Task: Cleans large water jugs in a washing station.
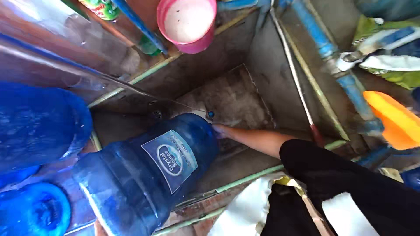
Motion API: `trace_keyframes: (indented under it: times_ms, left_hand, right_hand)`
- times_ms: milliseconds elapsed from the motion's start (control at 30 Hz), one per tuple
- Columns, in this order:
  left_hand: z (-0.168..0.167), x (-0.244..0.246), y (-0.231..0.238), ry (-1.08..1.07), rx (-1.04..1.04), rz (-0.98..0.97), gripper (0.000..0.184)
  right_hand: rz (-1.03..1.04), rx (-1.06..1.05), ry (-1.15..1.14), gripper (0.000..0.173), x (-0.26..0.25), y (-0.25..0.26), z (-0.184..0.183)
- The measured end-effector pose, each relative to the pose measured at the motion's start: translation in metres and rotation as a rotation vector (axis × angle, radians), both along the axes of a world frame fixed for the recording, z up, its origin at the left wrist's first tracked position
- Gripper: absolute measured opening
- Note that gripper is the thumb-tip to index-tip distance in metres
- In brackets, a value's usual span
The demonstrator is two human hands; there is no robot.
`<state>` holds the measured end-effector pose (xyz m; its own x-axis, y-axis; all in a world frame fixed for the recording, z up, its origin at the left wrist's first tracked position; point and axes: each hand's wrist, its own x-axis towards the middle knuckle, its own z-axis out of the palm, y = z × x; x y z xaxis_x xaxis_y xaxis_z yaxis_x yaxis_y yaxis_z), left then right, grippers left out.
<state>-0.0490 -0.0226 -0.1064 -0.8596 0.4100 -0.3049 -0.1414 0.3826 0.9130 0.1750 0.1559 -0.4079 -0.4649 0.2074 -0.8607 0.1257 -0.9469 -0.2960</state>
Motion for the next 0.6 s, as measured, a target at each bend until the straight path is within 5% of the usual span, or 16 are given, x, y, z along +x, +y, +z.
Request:
trace_keyframes:
  times_ms: [100,200,333,467,600]
  left_hand:
    - [-0.108,-0.094,-0.066,-0.023,0.265,-0.468,0.037]
    - [-0.118,-0.058,-0.014,-0.100,0.186,-0.226,0.028]
    - [-0.130,-0.038,0.029,-0.199,0.171,-0.261,0.032]
    - [-0.134,-0.022,0.051,-0.207,0.115,-0.276,0.031]
    - [-0.127,-0.006,0.068,-0.199,0.127,-0.264,0.029]
  right_hand:
    - [-0.024,0.034,0.009,0.042,-0.005,0.023,-0.025]
    - [-0.101,0.054,-0.081,0.044,-0.002,0.047,-0.030]
    - [-0.275,-0.069,-0.113,0.052,0.012,0.047,-0.055]
    - [-0.096,0.111,-0.260,0.046,0.044,0.056,-0.007]
    - [0.311,0.831,-0.443,0.038,0.082,0.111,0.095]
